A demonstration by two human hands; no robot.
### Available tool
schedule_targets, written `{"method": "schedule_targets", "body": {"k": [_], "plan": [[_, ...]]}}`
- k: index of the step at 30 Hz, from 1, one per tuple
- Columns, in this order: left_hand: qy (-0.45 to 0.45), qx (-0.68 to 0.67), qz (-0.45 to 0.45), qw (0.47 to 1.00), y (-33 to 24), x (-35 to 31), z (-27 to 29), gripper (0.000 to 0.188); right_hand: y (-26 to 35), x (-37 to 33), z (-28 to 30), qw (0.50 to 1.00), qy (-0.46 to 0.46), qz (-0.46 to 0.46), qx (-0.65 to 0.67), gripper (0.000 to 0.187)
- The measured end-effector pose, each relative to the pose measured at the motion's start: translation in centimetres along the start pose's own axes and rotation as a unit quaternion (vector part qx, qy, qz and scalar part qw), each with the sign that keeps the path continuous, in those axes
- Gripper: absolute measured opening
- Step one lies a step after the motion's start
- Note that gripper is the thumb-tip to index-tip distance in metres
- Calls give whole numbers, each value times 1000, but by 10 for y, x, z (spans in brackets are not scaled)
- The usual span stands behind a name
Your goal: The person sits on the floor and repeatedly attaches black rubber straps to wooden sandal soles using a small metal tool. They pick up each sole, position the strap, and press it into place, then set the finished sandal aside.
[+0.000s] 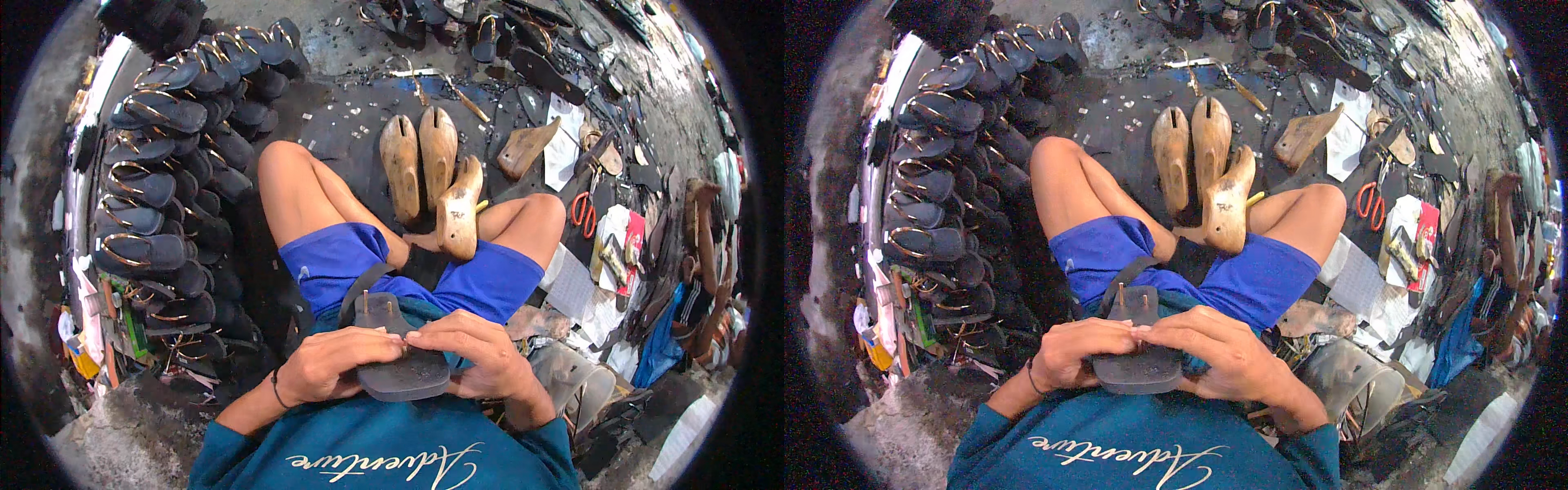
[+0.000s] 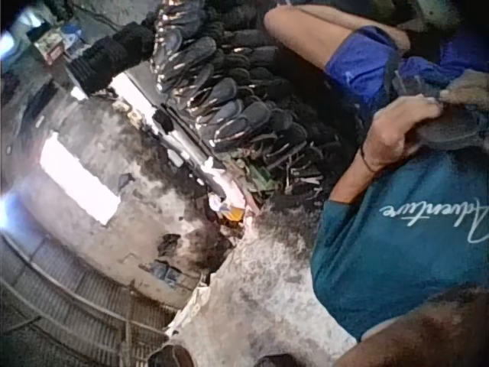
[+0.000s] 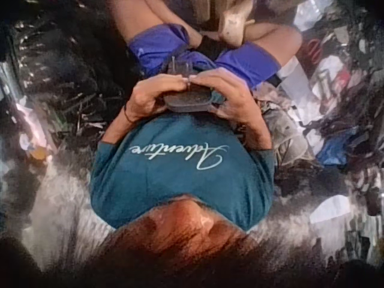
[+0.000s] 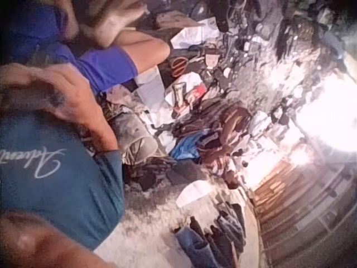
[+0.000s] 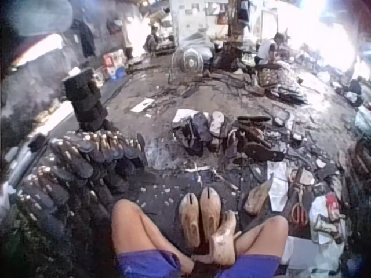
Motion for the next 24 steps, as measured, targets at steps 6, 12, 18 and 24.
{"method": "schedule_targets", "body": {"k": [6,12,18,24], "plan": [[39,75,-20,996,-10,-4,0,36,4,7,-5,999,22,8,-33,56],[20,70,36,997,5,-17,-2,31,-5,1,-26,996,80,23,-15,56],[-194,42,123,972,6,12,36,27,-52,42,5,997,-76,10,-26,67],[-346,-353,225,840,116,33,51,39,-198,5,5,826,-194,-357,-389,82]]}}
Point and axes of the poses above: each hand's wrist, its own x-axis towards the middle knuckle, its own z-axis out of the back of the hand, y = z × x, the point moved 6 cm from there along x, towards the middle knuckle, and after that the axes turned 5 degrees about -x, right-handed, at the moved point
